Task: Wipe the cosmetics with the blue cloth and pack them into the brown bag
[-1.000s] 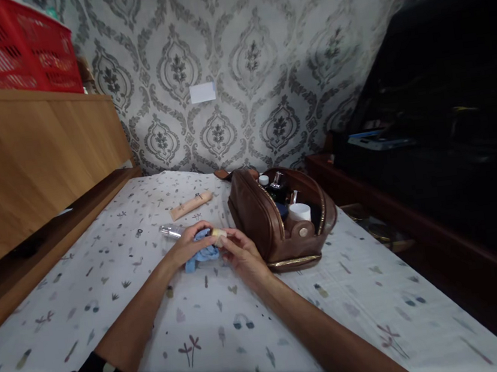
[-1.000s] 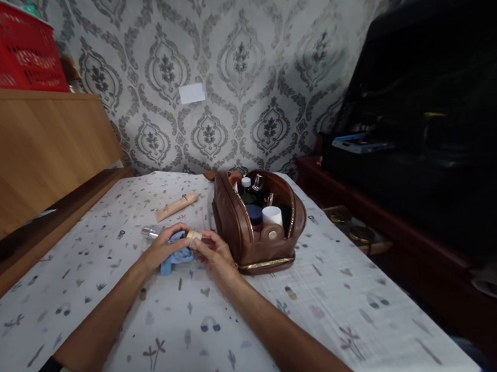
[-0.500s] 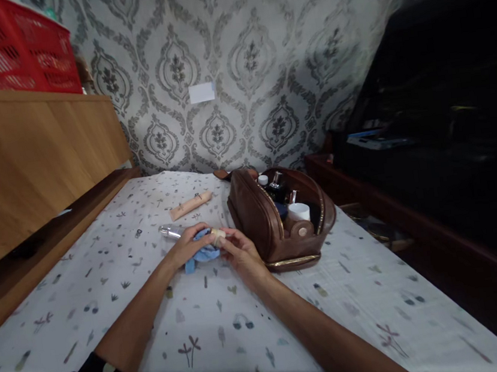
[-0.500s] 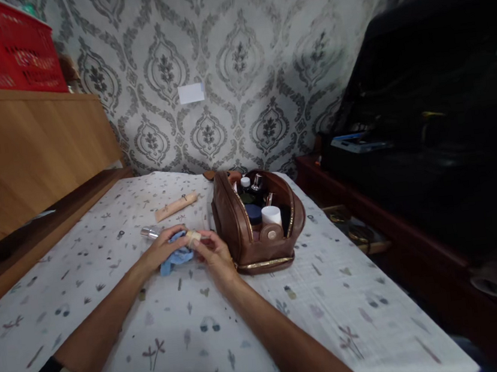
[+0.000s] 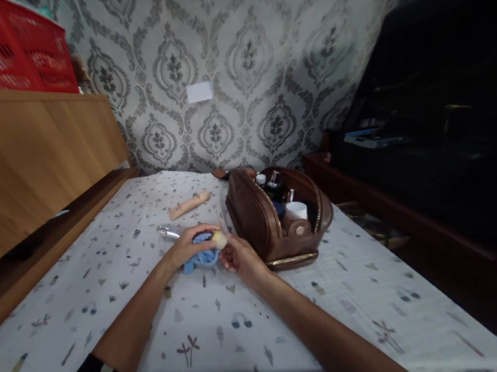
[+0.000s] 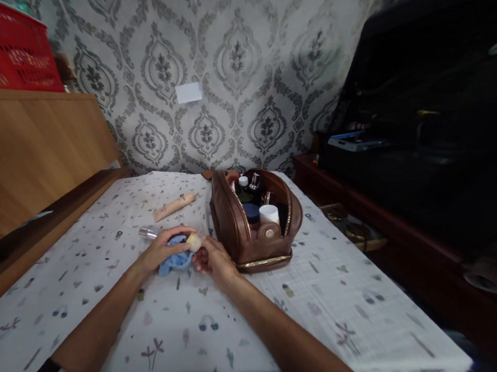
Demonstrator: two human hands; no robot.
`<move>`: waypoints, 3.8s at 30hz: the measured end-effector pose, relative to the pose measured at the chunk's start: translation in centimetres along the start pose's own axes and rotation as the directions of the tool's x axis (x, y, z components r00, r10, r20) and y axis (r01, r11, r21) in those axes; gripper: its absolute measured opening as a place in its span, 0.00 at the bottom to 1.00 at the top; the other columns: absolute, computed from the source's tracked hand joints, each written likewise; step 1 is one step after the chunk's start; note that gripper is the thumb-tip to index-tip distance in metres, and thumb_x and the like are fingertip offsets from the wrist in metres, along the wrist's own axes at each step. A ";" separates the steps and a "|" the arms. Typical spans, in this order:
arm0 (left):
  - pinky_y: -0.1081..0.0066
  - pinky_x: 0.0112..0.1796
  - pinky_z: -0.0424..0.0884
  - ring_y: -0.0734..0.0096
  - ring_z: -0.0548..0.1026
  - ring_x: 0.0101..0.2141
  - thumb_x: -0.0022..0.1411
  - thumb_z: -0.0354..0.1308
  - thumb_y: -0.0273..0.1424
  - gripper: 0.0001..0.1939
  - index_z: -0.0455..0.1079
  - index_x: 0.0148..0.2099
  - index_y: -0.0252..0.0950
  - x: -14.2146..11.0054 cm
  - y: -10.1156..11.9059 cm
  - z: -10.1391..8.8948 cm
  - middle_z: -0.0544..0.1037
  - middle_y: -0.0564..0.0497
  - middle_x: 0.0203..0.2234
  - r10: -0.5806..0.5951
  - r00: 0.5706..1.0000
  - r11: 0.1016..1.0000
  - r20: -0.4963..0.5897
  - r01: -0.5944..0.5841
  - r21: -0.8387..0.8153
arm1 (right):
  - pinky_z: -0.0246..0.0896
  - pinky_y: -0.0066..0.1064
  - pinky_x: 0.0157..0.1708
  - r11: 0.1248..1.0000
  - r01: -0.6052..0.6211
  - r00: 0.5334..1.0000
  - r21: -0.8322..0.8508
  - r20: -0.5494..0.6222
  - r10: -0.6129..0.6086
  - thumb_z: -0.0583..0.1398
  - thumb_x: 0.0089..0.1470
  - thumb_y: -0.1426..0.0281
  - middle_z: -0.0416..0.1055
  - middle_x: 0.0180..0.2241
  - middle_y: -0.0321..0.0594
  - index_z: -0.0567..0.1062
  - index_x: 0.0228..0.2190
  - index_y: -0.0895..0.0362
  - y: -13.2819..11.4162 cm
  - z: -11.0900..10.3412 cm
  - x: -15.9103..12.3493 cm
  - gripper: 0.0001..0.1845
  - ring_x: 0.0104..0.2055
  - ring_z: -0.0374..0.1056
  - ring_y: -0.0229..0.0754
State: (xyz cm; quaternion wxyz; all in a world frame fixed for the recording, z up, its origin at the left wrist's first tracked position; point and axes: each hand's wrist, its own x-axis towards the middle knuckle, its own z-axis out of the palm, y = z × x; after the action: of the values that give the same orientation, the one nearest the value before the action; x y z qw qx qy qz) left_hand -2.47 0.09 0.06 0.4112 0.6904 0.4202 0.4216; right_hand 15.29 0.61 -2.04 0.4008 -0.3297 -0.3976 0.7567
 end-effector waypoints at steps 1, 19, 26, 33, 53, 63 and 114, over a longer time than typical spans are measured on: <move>0.64 0.51 0.68 0.58 0.75 0.47 0.56 0.66 0.39 0.23 0.74 0.52 0.35 0.0 0.0 0.0 0.79 0.46 0.45 -0.003 1.000 1.000 0.009 0.003 -0.001 | 0.42 0.23 0.14 1.000 -0.028 1.000 0.009 -0.004 0.028 0.64 0.50 0.52 0.69 0.17 0.32 0.68 0.31 0.56 -0.2 0.1 -0.1 0.21 0.14 0.58 0.32; 0.67 0.45 0.72 0.61 0.75 0.43 0.53 0.67 0.40 0.24 0.75 0.51 0.36 -0.3 0.8 0.3 0.79 0.48 0.42 -0.101 0.995 0.995 -0.024 0.101 -0.020 | 0.51 0.22 0.17 0.992 0.016 0.996 0.126 0.083 -0.026 0.73 0.37 0.50 0.68 0.20 0.28 0.69 0.31 0.56 0.5 -0.4 -0.3 0.30 0.18 0.65 0.32; 0.67 0.45 0.72 0.61 0.75 0.43 0.52 0.68 0.38 0.23 0.76 0.50 0.36 -0.2 0.9 0.4 0.79 0.48 0.42 -0.104 0.995 0.992 -0.007 0.104 -0.074 | 0.50 0.23 0.16 0.993 -0.037 0.991 0.112 0.129 0.022 0.67 0.46 0.47 0.69 0.19 0.32 0.73 0.31 0.60 -0.1 -0.4 -0.3 0.28 0.18 0.64 0.32; 0.68 0.47 0.70 0.61 0.74 0.45 0.54 0.67 0.38 0.23 0.75 0.52 0.37 -0.3 0.6 0.2 0.78 0.47 0.45 -0.094 0.995 0.993 -0.026 0.092 -0.070 | 0.56 0.21 0.19 0.981 0.033 0.996 0.194 0.069 -0.047 0.72 0.37 0.50 0.73 0.24 0.33 0.75 0.34 0.59 -0.1 -0.2 -0.4 0.30 0.23 0.68 0.32; 0.74 0.31 0.68 0.69 0.73 0.31 0.50 0.69 0.43 0.28 0.73 0.50 0.35 -0.4 1.0 0.5 0.77 0.50 0.33 -0.125 0.990 0.959 -0.067 0.103 -0.265 | 0.56 0.22 0.21 0.991 0.125 0.970 0.042 0.203 -0.131 0.72 0.40 0.54 0.74 0.29 0.32 0.74 0.43 0.54 -1.4 -0.2 -2.1 0.30 0.24 0.69 0.33; 0.70 0.30 0.71 0.66 0.77 0.27 0.49 0.69 0.48 0.25 0.71 0.42 0.35 -0.1 1.5 0.6 0.78 0.51 0.26 -0.248 0.945 0.920 -0.211 0.162 -0.357 | 0.63 0.30 0.30 0.808 0.566 0.822 -0.166 0.193 -0.536 0.69 0.45 0.56 0.76 0.35 0.39 0.71 0.41 0.54 -11.7 -0.7 -8.1 0.24 0.34 0.72 0.42; 0.60 0.52 0.69 0.50 0.74 0.50 0.53 0.60 0.53 0.24 0.79 0.40 0.39 0.1 0.6 0.8 0.81 0.47 0.45 -0.204 0.971 0.965 -0.124 0.221 0.140 | 0.59 0.25 0.41 -0.185 0.186 0.927 -0.965 0.235 -0.294 0.56 0.59 0.73 0.79 0.40 0.43 0.81 0.39 0.60 -18.3 -6.1 -5.5 0.13 0.42 0.73 0.41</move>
State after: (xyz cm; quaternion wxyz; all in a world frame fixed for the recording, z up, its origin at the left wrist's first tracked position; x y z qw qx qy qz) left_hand -1.59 -0.15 0.40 0.3766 0.6468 0.5447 0.3783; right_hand 29.10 4.52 11.98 0.1660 -0.4618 -0.8658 0.0980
